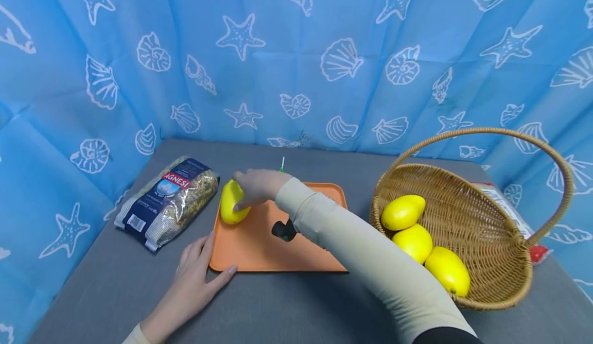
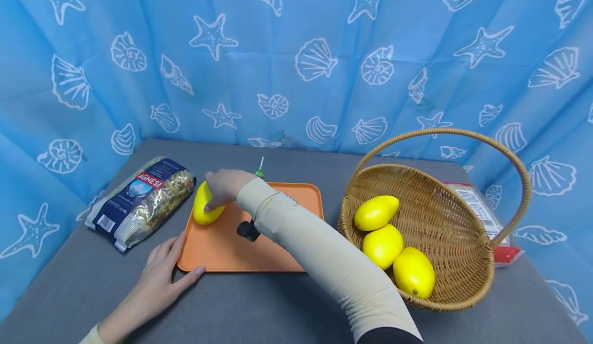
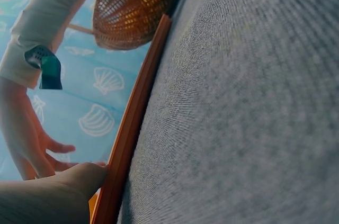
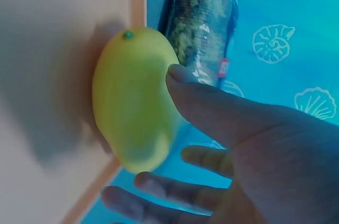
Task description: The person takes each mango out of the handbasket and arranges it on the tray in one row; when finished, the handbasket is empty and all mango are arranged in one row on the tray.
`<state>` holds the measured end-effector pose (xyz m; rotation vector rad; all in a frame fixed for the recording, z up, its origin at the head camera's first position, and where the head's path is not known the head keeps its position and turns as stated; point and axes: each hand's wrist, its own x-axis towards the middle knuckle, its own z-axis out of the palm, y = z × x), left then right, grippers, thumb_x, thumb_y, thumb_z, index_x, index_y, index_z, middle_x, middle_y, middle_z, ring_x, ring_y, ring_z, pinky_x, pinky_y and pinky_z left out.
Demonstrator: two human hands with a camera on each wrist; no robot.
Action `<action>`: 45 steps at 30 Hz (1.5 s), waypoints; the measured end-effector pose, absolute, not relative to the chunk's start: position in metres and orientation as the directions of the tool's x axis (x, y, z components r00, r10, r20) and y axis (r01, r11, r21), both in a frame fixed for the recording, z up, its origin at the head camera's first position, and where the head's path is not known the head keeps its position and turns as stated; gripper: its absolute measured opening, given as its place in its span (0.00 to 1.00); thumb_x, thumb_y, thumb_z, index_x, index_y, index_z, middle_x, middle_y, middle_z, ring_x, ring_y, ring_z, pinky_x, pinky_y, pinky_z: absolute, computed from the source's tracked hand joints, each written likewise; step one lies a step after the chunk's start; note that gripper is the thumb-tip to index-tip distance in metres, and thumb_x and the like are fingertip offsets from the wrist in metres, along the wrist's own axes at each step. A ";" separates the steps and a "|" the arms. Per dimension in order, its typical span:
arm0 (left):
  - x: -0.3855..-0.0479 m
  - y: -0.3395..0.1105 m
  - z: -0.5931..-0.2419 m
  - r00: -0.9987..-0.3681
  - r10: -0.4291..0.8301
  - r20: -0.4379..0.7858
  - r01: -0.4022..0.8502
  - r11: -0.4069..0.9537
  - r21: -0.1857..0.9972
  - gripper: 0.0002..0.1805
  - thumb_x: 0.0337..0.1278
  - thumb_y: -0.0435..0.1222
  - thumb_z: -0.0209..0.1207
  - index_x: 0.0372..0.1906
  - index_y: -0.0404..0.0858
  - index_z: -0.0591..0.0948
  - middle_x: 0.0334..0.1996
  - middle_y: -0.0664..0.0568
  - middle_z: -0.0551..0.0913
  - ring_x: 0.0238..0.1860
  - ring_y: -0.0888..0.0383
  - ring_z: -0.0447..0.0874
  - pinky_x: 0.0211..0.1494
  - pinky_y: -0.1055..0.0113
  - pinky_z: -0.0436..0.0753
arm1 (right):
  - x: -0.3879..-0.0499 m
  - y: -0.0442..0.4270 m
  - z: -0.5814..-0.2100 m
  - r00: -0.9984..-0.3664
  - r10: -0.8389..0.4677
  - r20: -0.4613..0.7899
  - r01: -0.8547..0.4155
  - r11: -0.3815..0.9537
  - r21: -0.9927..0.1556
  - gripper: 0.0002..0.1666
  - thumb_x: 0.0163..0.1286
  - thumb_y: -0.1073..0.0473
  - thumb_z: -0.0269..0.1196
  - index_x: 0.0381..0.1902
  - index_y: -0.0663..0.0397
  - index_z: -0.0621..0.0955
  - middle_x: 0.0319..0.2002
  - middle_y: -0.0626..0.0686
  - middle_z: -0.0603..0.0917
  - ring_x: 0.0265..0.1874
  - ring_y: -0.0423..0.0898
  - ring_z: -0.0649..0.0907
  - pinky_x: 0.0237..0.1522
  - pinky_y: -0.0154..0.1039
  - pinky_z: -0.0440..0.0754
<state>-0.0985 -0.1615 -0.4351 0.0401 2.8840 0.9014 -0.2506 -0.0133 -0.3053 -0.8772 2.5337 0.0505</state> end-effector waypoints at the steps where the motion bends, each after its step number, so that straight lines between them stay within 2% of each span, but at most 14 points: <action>1: -0.098 -0.162 -0.435 -0.993 0.060 -0.106 -0.011 0.823 0.568 0.55 0.53 0.68 0.52 0.75 0.36 0.51 0.70 0.36 0.57 0.69 0.36 0.50 0.64 0.31 0.57 | -0.250 -0.012 -0.303 -0.691 -0.580 -0.430 -0.599 0.793 -0.107 0.46 0.66 0.38 0.60 0.75 0.47 0.55 0.71 0.52 0.64 0.68 0.48 0.66 0.66 0.44 0.67; 7: -0.099 -0.163 -0.436 -0.994 0.050 -0.093 -0.011 0.826 0.564 0.56 0.52 0.70 0.52 0.75 0.37 0.53 0.69 0.35 0.59 0.68 0.35 0.51 0.60 0.32 0.53 | -0.239 0.009 -0.275 -0.675 -0.592 -0.440 -0.618 0.779 -0.100 0.43 0.67 0.38 0.59 0.74 0.46 0.59 0.71 0.50 0.65 0.69 0.48 0.66 0.68 0.46 0.66; 14: -0.098 -0.163 -0.437 -0.996 0.051 -0.078 -0.002 0.825 0.565 0.56 0.52 0.69 0.53 0.75 0.36 0.53 0.69 0.35 0.59 0.67 0.35 0.51 0.59 0.34 0.53 | -0.195 0.050 -0.236 -0.641 -0.580 -0.503 -0.644 0.763 -0.060 0.42 0.67 0.38 0.59 0.73 0.44 0.60 0.70 0.47 0.67 0.67 0.46 0.68 0.67 0.44 0.67; 20: -0.097 -0.161 -0.439 -0.998 0.045 -0.053 0.009 0.832 0.555 0.54 0.53 0.67 0.54 0.74 0.35 0.54 0.68 0.34 0.59 0.67 0.36 0.52 0.58 0.35 0.54 | -0.156 0.107 -0.216 -0.630 -0.554 -0.544 -0.609 0.787 -0.098 0.38 0.66 0.37 0.59 0.70 0.40 0.64 0.65 0.45 0.71 0.59 0.44 0.76 0.60 0.44 0.74; 23: -0.097 -0.161 -0.439 -0.998 0.043 -0.048 0.010 0.838 0.545 0.54 0.54 0.67 0.54 0.74 0.35 0.54 0.68 0.34 0.59 0.67 0.36 0.52 0.57 0.37 0.56 | -0.142 0.137 -0.211 -0.642 -0.523 -0.561 -0.562 0.819 -0.121 0.38 0.65 0.35 0.59 0.69 0.39 0.65 0.62 0.46 0.73 0.53 0.43 0.79 0.55 0.45 0.77; 25: -0.097 -0.162 -0.439 -0.998 0.044 -0.043 0.013 0.844 0.537 0.54 0.54 0.67 0.54 0.74 0.35 0.54 0.67 0.34 0.60 0.67 0.36 0.52 0.56 0.38 0.57 | -0.134 0.156 -0.210 -0.659 -0.489 -0.572 -0.506 0.851 -0.145 0.40 0.64 0.34 0.60 0.69 0.39 0.65 0.62 0.47 0.73 0.43 0.42 0.84 0.50 0.42 0.79; 28: -0.098 -0.162 -0.438 -0.997 0.046 -0.061 0.007 0.848 0.531 0.55 0.53 0.68 0.53 0.74 0.34 0.53 0.68 0.34 0.59 0.67 0.36 0.52 0.55 0.38 0.58 | -0.127 0.183 -0.210 -0.692 -0.451 -0.563 -0.445 0.881 -0.160 0.41 0.62 0.32 0.59 0.69 0.38 0.65 0.60 0.45 0.75 0.39 0.38 0.83 0.47 0.42 0.80; 30: -0.098 -0.162 -0.438 -0.995 0.051 -0.081 0.000 0.845 0.535 0.56 0.52 0.69 0.52 0.75 0.35 0.53 0.68 0.34 0.59 0.67 0.35 0.52 0.56 0.38 0.58 | -0.125 0.201 -0.212 -0.716 -0.411 -0.564 -0.396 0.905 -0.156 0.42 0.61 0.30 0.58 0.69 0.37 0.65 0.57 0.43 0.77 0.33 0.35 0.82 0.42 0.41 0.80; 31: -0.099 -0.162 -0.437 -0.995 0.054 -0.085 -0.001 0.843 0.538 0.57 0.52 0.70 0.51 0.75 0.35 0.53 0.68 0.34 0.59 0.67 0.35 0.52 0.55 0.38 0.58 | -0.124 0.211 -0.213 -0.732 -0.399 -0.552 -0.393 0.909 -0.136 0.42 0.61 0.29 0.57 0.68 0.37 0.66 0.56 0.43 0.78 0.37 0.37 0.82 0.42 0.42 0.80; 32: -0.099 -0.162 -0.437 -0.995 0.057 -0.085 0.002 0.840 0.542 0.57 0.51 0.71 0.51 0.75 0.34 0.53 0.68 0.34 0.59 0.67 0.35 0.52 0.55 0.38 0.58 | -0.125 0.220 -0.214 -0.744 -0.396 -0.538 -0.397 0.910 -0.122 0.42 0.61 0.27 0.56 0.68 0.38 0.66 0.57 0.45 0.78 0.41 0.38 0.81 0.43 0.45 0.80; 35: -0.100 -0.164 -0.437 -0.996 0.066 -0.058 0.023 0.834 0.552 0.57 0.51 0.71 0.51 0.74 0.34 0.53 0.67 0.34 0.59 0.66 0.35 0.52 0.55 0.39 0.58 | -0.133 0.244 -0.220 -0.778 -0.364 -0.512 -0.374 0.923 -0.088 0.46 0.62 0.26 0.54 0.69 0.46 0.66 0.59 0.55 0.78 0.46 0.49 0.82 0.44 0.52 0.80; 38: -0.100 -0.165 -0.437 -0.997 0.070 -0.037 0.037 0.828 0.560 0.57 0.51 0.70 0.52 0.74 0.34 0.54 0.67 0.34 0.60 0.66 0.35 0.52 0.55 0.39 0.57 | -0.148 0.262 -0.228 -0.807 -0.366 -0.464 -0.376 0.924 -0.074 0.45 0.66 0.31 0.54 0.67 0.58 0.67 0.60 0.64 0.75 0.53 0.60 0.79 0.51 0.59 0.76; 42: -0.099 -0.165 -0.437 -0.995 0.064 -0.071 0.013 0.829 0.559 0.58 0.50 0.71 0.51 0.75 0.35 0.53 0.68 0.33 0.58 0.66 0.35 0.50 0.57 0.38 0.56 | -0.168 0.279 -0.244 -0.843 -0.379 -0.383 -0.379 0.922 -0.078 0.41 0.70 0.40 0.56 0.64 0.70 0.68 0.58 0.69 0.75 0.55 0.66 0.76 0.53 0.61 0.74; 45: -0.099 -0.163 -0.437 -0.993 0.056 -0.104 -0.010 0.837 0.547 0.59 0.49 0.72 0.50 0.75 0.35 0.52 0.68 0.33 0.57 0.66 0.35 0.50 0.57 0.37 0.56 | -0.179 0.287 -0.256 -0.868 -0.361 -0.340 -0.356 0.931 -0.079 0.41 0.70 0.42 0.56 0.63 0.75 0.66 0.56 0.73 0.75 0.54 0.68 0.76 0.53 0.60 0.75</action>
